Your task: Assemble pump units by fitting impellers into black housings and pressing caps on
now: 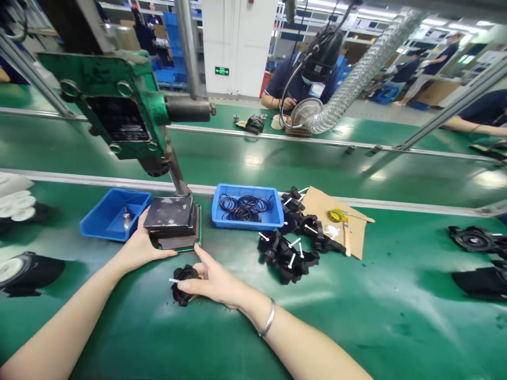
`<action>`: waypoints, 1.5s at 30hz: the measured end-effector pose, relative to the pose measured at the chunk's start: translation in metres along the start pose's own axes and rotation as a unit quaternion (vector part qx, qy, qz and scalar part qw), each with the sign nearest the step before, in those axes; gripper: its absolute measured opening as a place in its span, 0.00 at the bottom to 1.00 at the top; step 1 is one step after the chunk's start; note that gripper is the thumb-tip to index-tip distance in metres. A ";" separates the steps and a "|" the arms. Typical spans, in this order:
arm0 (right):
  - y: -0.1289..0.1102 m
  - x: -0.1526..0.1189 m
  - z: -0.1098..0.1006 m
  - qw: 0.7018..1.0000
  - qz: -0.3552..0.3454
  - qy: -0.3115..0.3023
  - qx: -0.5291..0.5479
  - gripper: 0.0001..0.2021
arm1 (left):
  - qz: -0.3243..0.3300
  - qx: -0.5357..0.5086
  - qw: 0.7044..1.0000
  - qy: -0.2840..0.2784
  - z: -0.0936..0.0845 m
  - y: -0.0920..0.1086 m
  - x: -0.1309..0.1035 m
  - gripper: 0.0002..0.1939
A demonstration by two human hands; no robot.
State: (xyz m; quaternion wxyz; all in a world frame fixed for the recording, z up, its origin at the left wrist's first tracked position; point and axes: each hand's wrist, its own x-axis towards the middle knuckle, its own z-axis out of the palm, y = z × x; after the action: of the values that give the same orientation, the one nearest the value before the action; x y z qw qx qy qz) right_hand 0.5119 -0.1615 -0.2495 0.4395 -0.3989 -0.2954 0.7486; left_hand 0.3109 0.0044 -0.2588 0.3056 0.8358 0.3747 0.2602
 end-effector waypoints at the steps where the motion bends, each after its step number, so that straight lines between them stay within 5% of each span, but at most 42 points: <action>1: 0.000 0.000 0.000 1.000 -0.001 0.000 0.006 0.64 | 0.003 0.002 1.000 -0.005 -0.001 -0.001 0.000 0.62; 7: -0.002 0.000 0.000 1.000 -0.001 -0.012 0.015 0.68 | -0.104 -0.087 0.991 0.008 -0.002 0.006 0.005 0.39; 15: -0.001 0.001 -0.005 0.998 0.002 -0.053 -0.030 0.67 | -0.177 -0.081 0.980 0.050 -0.002 0.029 0.008 0.38; 27: -0.003 0.006 -0.008 0.996 0.026 -0.086 -0.011 0.67 | -0.148 -0.147 0.978 0.006 -0.002 0.002 0.006 0.36; 35: -0.001 0.006 -0.009 0.996 0.015 -0.091 0.010 0.65 | -0.141 -0.118 0.983 0.013 -0.004 0.010 0.009 0.34; 45: -0.001 0.004 -0.005 0.997 0.017 -0.071 0.007 0.64 | -0.135 -0.133 0.982 0.018 0.001 -0.004 0.006 0.33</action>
State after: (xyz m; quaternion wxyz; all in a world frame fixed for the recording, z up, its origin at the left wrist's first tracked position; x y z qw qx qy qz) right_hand 0.5160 -0.1567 -0.2525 0.4071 -0.3464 -0.3137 0.7848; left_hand 0.3136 0.0110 -0.2613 0.4397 0.7248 0.4511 0.2789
